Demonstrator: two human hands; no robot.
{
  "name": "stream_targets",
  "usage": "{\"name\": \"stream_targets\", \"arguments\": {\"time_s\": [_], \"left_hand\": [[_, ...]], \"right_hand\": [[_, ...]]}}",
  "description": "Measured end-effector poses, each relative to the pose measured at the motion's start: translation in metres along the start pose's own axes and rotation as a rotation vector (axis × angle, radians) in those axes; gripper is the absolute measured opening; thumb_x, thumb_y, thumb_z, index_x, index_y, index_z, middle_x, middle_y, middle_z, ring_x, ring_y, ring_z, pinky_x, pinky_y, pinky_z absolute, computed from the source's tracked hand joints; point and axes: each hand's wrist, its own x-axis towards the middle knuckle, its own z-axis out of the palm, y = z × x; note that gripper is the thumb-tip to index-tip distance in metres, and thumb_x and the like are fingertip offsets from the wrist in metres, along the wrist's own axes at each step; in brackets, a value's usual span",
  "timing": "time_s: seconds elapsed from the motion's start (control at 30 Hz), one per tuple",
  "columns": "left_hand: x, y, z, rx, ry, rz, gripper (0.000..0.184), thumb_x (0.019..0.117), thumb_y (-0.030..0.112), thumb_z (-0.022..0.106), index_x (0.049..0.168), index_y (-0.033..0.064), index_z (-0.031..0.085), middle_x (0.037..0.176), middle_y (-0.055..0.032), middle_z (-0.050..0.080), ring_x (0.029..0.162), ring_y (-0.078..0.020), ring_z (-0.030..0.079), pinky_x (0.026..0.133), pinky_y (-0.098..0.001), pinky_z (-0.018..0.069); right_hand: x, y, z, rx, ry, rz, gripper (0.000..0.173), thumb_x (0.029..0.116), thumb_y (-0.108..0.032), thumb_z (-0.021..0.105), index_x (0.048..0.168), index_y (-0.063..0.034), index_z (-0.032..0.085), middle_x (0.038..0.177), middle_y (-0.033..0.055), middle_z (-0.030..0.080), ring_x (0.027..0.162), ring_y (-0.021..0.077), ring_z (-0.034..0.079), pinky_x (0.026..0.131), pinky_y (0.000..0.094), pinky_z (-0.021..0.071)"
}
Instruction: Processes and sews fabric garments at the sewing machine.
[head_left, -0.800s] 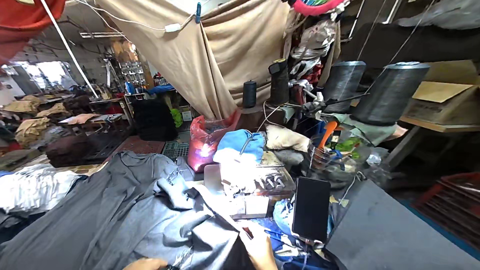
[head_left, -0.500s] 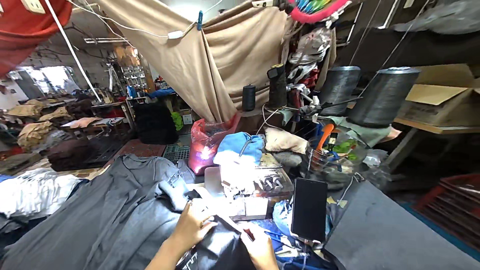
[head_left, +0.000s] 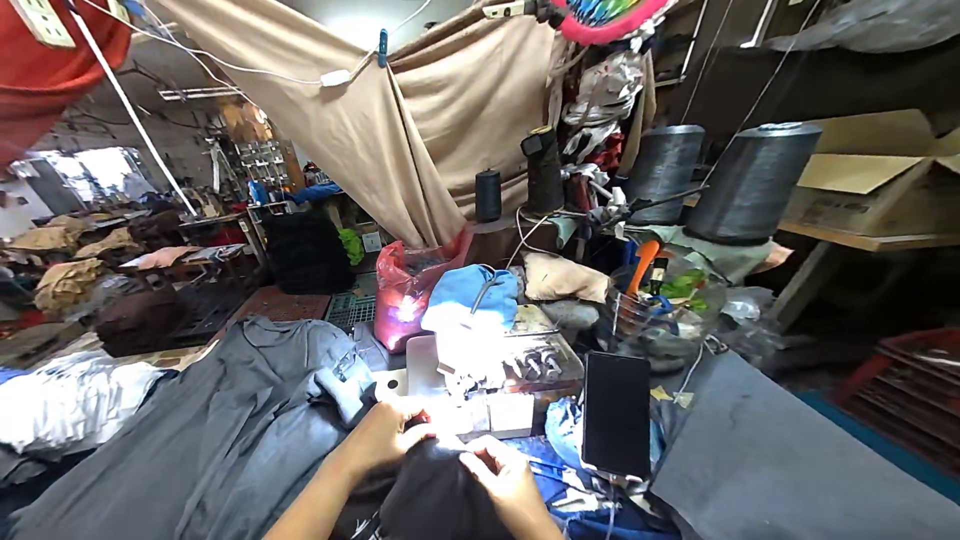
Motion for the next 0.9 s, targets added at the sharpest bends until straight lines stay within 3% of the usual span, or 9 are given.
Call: {"name": "stream_targets", "arguments": {"time_s": [0.1, 0.23, 0.3, 0.37, 0.43, 0.63, 0.73, 0.8, 0.9], "left_hand": [[-0.004, -0.013, 0.0, -0.125, 0.085, 0.011, 0.031, 0.0977, 0.029, 0.068, 0.092, -0.0008, 0.073, 0.093, -0.0104, 0.072, 0.091, -0.0135, 0.067, 0.088, -0.0315, 0.0532], [0.0, -0.007, -0.002, -0.345, 0.065, -0.04, 0.025, 0.1012, 0.022, 0.062, 0.103, -0.0026, 0.069, 0.097, -0.0049, 0.07, 0.088, -0.0015, 0.063, 0.085, -0.0211, 0.0533], [0.01, -0.004, -0.005, -0.29, 0.041, -0.034, 0.026, 0.1014, 0.022, 0.061, 0.102, -0.0027, 0.069, 0.096, -0.007, 0.069, 0.086, -0.0038, 0.063, 0.083, -0.0224, 0.0523], [0.024, -0.006, -0.006, -0.155, 0.03, -0.005, 0.026, 0.1004, 0.022, 0.062, 0.1, -0.0016, 0.073, 0.102, -0.0111, 0.072, 0.097, -0.0117, 0.066, 0.092, -0.029, 0.0529], [0.037, -0.015, 0.003, -0.043, 0.006, 0.005, 0.027, 0.1002, 0.023, 0.06, 0.101, -0.0002, 0.075, 0.107, -0.0147, 0.072, 0.108, -0.0215, 0.067, 0.101, -0.0375, 0.0508], [0.047, -0.016, 0.04, 0.242, 0.161, -0.214, 0.038, 0.0933, 0.043, 0.065, 0.099, 0.0076, 0.077, 0.113, -0.0132, 0.071, 0.118, -0.0326, 0.062, 0.106, -0.055, 0.0427], [0.027, -0.015, 0.066, 0.293, 0.434, -0.154, 0.023, 0.0925, 0.027, 0.069, 0.095, 0.0058, 0.079, 0.105, -0.0131, 0.075, 0.107, -0.0298, 0.071, 0.096, -0.0464, 0.057], [0.012, -0.016, 0.083, 0.344, 0.575, -0.049, 0.019, 0.0928, 0.022, 0.068, 0.095, 0.0078, 0.08, 0.101, -0.0086, 0.077, 0.1, -0.0243, 0.074, 0.092, -0.0399, 0.0596], [-0.004, -0.019, 0.094, 0.42, 0.615, -0.016, 0.022, 0.0932, 0.023, 0.064, 0.097, 0.0122, 0.081, 0.106, -0.0057, 0.077, 0.106, -0.024, 0.072, 0.094, -0.0433, 0.0585]], "right_hand": [[0.0, -0.018, -0.007, 0.152, -0.023, 0.049, 0.006, 0.092, -0.009, 0.07, 0.093, -0.003, 0.072, 0.083, -0.0018, 0.072, 0.076, 0.0003, 0.067, 0.073, 0.0188, 0.0572], [-0.003, -0.018, -0.011, 0.249, -0.122, 0.134, 0.008, 0.0934, -0.008, 0.069, 0.091, -0.0034, 0.075, 0.082, -0.0022, 0.072, 0.075, 0.0004, 0.065, 0.072, 0.0198, 0.0559], [-0.004, -0.023, -0.014, 0.39, -0.217, 0.313, 0.007, 0.0941, -0.01, 0.069, 0.09, -0.007, 0.074, 0.079, -0.0052, 0.069, 0.067, -0.0003, 0.06, 0.062, 0.0191, 0.051], [-0.001, -0.024, -0.016, 0.467, -0.29, 0.482, 0.006, 0.0946, -0.014, 0.069, 0.091, -0.0095, 0.07, 0.076, -0.0042, 0.068, 0.061, 0.003, 0.06, 0.053, 0.0219, 0.0507], [0.001, -0.012, -0.011, 0.418, -0.246, 0.505, 0.008, 0.0932, -0.014, 0.07, 0.088, -0.0087, 0.068, 0.067, -0.0047, 0.06, 0.05, 0.0017, 0.049, 0.045, 0.0195, 0.0398], [-0.003, 0.016, -0.008, 0.225, -0.084, 0.476, 0.01, 0.0905, -0.007, 0.069, 0.081, -0.0066, 0.068, 0.063, -0.0068, 0.055, 0.05, 0.0, 0.045, 0.049, 0.0194, 0.0396], [-0.007, 0.018, -0.008, 0.203, -0.05, 0.487, 0.008, 0.0902, -0.007, 0.069, 0.082, -0.0052, 0.069, 0.063, -0.0064, 0.056, 0.051, 0.0003, 0.046, 0.051, 0.0198, 0.0407], [-0.007, 0.017, -0.007, 0.124, -0.011, 0.391, 0.005, 0.0884, -0.007, 0.071, 0.089, -0.0029, 0.071, 0.073, -0.0036, 0.063, 0.061, 0.0008, 0.055, 0.06, 0.0206, 0.0479], [-0.003, 0.011, -0.001, -0.053, 0.036, 0.197, 0.027, 0.0884, -0.012, 0.073, 0.113, -0.0013, 0.068, 0.086, 0.0039, 0.07, 0.072, 0.0071, 0.066, 0.068, 0.0261, 0.0578]]}}
